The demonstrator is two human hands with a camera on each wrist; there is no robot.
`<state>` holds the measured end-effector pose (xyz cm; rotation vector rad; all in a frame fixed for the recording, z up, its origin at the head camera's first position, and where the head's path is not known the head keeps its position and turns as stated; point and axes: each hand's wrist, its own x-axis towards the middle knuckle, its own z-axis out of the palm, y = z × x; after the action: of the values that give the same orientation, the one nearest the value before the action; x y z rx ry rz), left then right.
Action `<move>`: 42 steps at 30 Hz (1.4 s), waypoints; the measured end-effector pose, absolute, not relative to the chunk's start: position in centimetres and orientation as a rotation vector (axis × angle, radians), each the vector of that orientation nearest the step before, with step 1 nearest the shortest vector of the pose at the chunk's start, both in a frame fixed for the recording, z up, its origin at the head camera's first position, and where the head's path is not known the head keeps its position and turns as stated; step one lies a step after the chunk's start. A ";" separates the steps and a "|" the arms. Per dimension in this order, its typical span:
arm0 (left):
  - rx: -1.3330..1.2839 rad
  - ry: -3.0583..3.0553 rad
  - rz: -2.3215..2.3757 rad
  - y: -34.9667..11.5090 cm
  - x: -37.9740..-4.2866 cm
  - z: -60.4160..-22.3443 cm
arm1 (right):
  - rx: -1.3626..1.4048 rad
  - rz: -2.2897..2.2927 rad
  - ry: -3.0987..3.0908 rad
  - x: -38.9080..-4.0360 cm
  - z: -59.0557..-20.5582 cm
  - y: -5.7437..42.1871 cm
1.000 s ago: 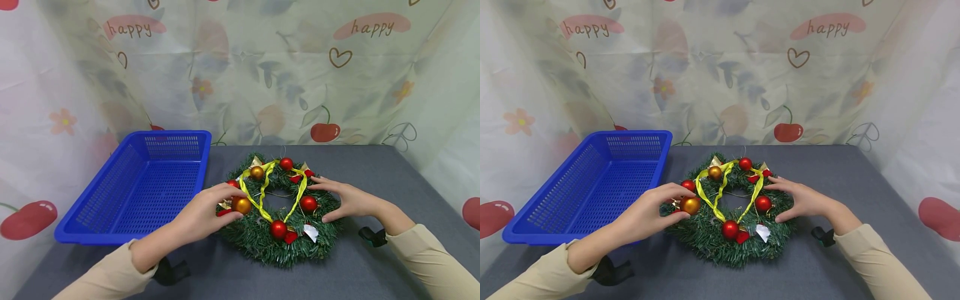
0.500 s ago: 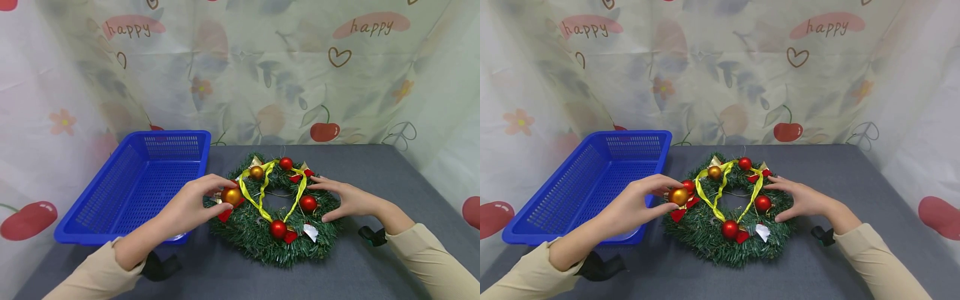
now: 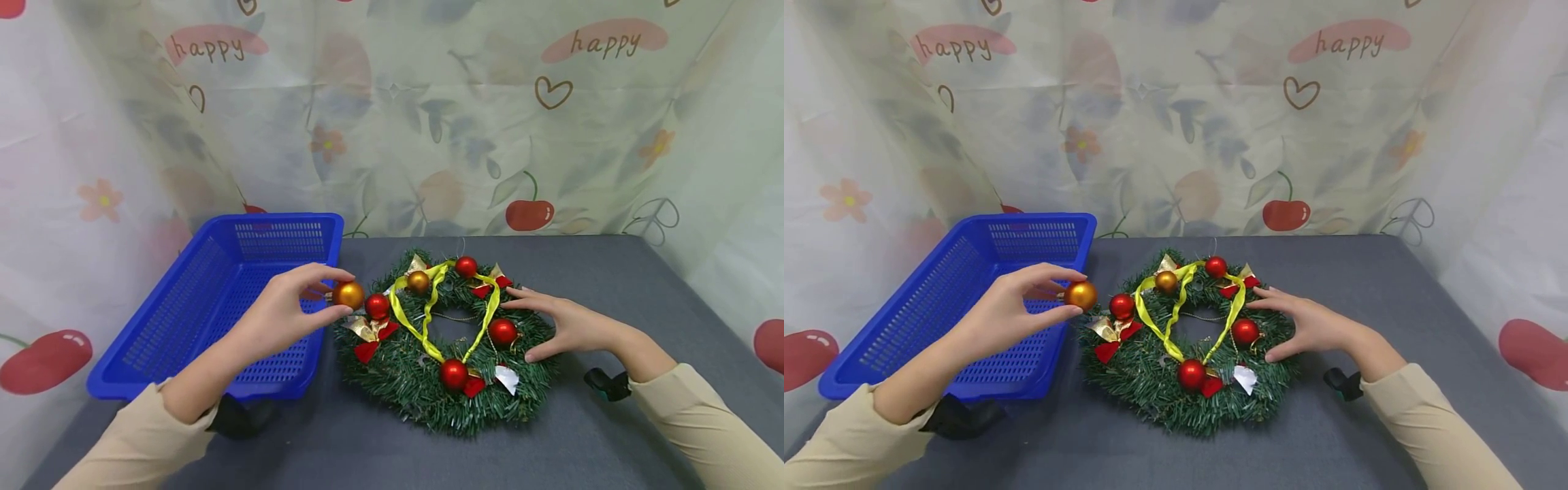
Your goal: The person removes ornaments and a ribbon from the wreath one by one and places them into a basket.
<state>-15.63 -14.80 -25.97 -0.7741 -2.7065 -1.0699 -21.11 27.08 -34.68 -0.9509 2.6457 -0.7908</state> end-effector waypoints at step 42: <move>-0.421 -2.904 -1.076 -22.3 -22.4 -26.5 | -0.915 -0.807 2.630 -21.0 -34.6 27.1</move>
<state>-22.43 -22.33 -26.54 -0.4213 -2.9043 -1.0760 -21.02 27.09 -34.62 -0.9148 2.6300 -0.8068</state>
